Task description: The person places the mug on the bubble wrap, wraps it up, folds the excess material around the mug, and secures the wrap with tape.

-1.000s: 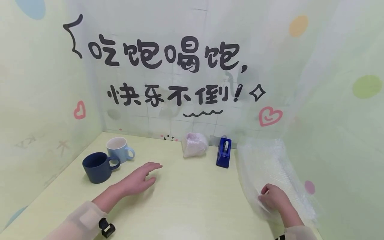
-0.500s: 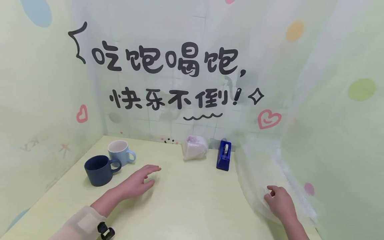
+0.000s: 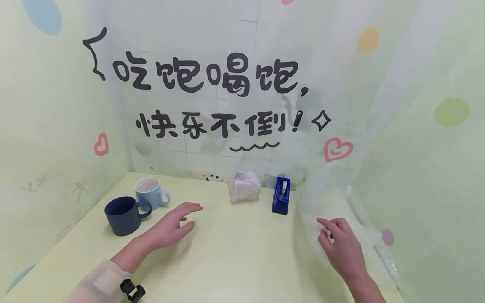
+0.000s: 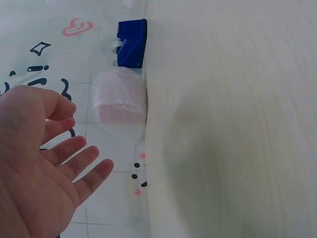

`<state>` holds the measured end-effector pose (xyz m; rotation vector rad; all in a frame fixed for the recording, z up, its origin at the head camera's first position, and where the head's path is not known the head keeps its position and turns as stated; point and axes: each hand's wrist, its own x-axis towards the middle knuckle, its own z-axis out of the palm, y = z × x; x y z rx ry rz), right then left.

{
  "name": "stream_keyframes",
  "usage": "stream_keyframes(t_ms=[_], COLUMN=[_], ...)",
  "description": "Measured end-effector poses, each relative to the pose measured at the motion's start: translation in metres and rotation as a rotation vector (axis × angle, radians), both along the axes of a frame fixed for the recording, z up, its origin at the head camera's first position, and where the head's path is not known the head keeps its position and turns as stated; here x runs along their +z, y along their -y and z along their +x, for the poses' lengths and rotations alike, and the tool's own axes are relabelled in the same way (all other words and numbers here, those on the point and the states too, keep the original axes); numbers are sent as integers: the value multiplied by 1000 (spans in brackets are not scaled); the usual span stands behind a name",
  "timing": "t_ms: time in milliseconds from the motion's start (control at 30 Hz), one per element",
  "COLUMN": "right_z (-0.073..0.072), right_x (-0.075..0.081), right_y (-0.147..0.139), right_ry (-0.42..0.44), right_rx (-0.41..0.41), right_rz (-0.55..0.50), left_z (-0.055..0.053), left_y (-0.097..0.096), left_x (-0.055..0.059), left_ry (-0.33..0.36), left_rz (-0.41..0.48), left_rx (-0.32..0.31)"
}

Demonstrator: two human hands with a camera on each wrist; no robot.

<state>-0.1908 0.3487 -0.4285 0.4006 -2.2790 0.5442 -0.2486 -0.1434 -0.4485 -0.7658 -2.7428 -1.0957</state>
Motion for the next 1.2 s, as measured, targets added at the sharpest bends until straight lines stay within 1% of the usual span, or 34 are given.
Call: stream_keyframes(t_ms=[67, 133, 233, 300, 367, 400, 500, 600, 633, 667, 733, 833, 900, 967, 1033, 1100, 1133, 1167, 1200], right_z=[-2, -3, -5, -4, -1, 1, 8, 11, 12, 12, 13, 13, 13, 11, 8, 5, 3, 2, 0], right_x=[1, 1, -3, -6, -11, -13, -20, -29, -32, -35, -41, -45, -47, -48, -48, -49, -49, -49, -49], right_y=[11, 23, 42, 56, 69, 75, 91, 102, 105, 108, 112, 116, 116, 115, 112, 109, 106, 104, 101], right_ry=[-88, -166, -277, -319, -330, -315, -248, -232, -239, -250, -240, -183, -139, -108, -76, -32, 9, 71, 150], right_rx=[89, 177, 291, 349, 395, 420, 454, 500, 518, 543, 585, 618, 623, 623, 620, 608, 602, 597, 592], right_rz=[67, 156, 284, 353, 400, 421, 499, 564, 579, 588, 606, 625, 630, 626, 605, 578, 559, 535, 511], left_z=[-1, -2, -3, -4, -4, -4, -5, -6, -7, -7, -7, -8, -8, -8, -8, -7, -6, -5, -4], left_y=[0, -1, -2, -3, -3, -4, -4, -4, -4, -4, -5, -6, -6, -5, -3, -1, 1, 3, 5], left_x=[3, 6, 10, 12, 15, 16, 18, 19, 19, 19, 20, 21, 21, 22, 22, 21, 20, 20, 18], left_ry=[-14, -24, -39, -47, -48, -48, -33, -23, -22, -25, -34, -43, -37, 19, 115, 220, 273, 305, 329], left_rz=[16, 27, 51, 67, 90, 104, 146, 179, 187, 197, 211, 219, 200, 169, 126, 56, 10, -47, -101], left_rx=[-2, 1, 8, 18, 27, 33, 52, 60, 60, 55, 49, 37, 21, 3, -7, -4, -4, -8, -16])
